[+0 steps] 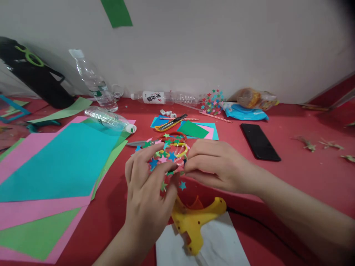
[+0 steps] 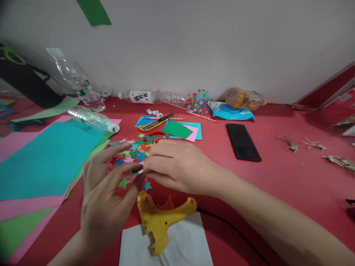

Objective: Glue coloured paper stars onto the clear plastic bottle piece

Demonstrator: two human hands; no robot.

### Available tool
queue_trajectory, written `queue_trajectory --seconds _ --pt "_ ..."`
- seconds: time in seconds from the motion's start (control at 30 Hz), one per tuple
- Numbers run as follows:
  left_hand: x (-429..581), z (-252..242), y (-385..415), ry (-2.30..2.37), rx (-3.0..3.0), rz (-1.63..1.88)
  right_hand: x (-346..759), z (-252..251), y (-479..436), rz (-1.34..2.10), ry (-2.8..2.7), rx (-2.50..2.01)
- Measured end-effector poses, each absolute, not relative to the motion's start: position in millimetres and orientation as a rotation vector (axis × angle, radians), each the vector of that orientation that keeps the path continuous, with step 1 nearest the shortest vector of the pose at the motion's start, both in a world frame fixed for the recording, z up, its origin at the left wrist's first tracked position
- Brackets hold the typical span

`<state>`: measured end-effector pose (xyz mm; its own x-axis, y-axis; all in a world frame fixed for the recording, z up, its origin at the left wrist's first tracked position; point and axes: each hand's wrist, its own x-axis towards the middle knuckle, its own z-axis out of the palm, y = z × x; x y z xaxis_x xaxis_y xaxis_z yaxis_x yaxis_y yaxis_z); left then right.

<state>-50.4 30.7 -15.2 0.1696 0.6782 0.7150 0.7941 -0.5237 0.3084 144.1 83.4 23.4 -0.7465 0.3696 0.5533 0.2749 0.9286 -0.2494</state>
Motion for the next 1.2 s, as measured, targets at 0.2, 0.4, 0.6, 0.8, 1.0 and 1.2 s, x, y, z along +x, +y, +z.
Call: queue_trajectory --seconds 0.2,0.4,0.6,0.8,1.0,1.2 --pt "-50 -17 31 -1.434 -2.298 -1.279 140 18 82 0.020 -2.483 -0.427" --pt "-48 -17 30 -1.444 -2.303 -1.284 144 10 81 -0.267 -2.483 -0.386" --pt "-47 -15 27 -1.450 -2.311 -1.246 142 9 81 -0.349 -2.421 -0.308" --pt "-46 -15 26 -1.426 -2.323 -1.255 140 7 81 -0.363 -2.404 -0.334" --pt "-46 -15 26 -1.430 -2.327 -1.250 139 6 79 -0.375 -2.380 -0.361" --pt "-44 -14 25 -1.454 -2.326 -1.255 137 5 78 -0.362 -2.379 -0.392"
